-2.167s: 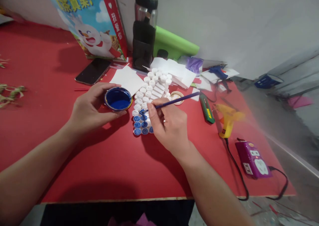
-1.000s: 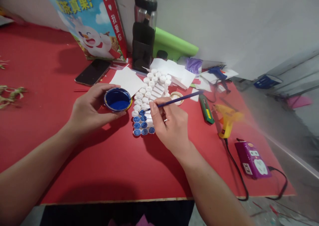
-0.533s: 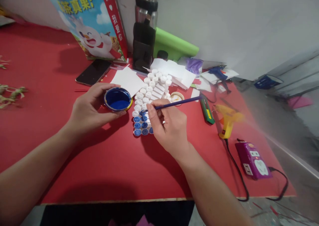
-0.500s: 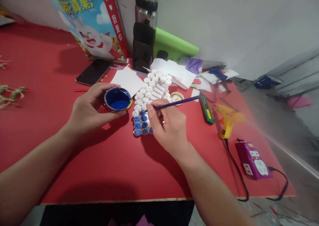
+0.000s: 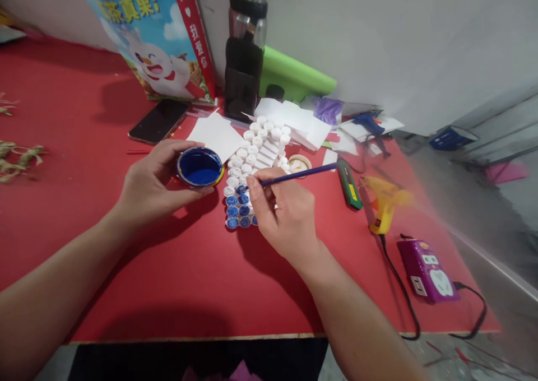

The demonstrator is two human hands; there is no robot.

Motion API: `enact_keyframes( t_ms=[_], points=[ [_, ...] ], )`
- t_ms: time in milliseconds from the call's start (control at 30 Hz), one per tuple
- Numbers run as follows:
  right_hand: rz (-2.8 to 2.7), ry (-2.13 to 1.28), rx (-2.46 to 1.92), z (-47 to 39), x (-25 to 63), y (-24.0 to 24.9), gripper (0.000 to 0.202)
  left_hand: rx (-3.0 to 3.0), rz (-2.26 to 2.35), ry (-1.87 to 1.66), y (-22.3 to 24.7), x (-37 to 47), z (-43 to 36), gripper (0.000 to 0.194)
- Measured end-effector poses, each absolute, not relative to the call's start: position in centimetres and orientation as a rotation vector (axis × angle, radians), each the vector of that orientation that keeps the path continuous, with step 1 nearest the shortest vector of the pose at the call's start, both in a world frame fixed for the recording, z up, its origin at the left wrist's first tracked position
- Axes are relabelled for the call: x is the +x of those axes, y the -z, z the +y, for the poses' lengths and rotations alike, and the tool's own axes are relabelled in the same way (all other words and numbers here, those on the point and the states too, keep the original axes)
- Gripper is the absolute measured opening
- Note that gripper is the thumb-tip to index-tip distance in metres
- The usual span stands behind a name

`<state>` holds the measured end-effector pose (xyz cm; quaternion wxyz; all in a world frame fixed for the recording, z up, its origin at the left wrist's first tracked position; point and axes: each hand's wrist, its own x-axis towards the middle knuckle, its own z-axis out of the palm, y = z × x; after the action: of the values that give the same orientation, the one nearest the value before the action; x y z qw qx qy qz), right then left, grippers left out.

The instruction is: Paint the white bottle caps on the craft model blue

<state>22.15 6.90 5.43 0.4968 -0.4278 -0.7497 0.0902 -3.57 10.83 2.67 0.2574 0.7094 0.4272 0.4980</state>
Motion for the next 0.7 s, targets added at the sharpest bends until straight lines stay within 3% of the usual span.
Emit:
enact_keyframes(
  t_ms=[700],
  points=[
    [-1.803, -0.197, -0.999, 6.87, 22.07, -5.28, 0.014, 1.939, 1.193, -1.311, -2.74, -3.54, 10.80, 0.056]
  ],
)
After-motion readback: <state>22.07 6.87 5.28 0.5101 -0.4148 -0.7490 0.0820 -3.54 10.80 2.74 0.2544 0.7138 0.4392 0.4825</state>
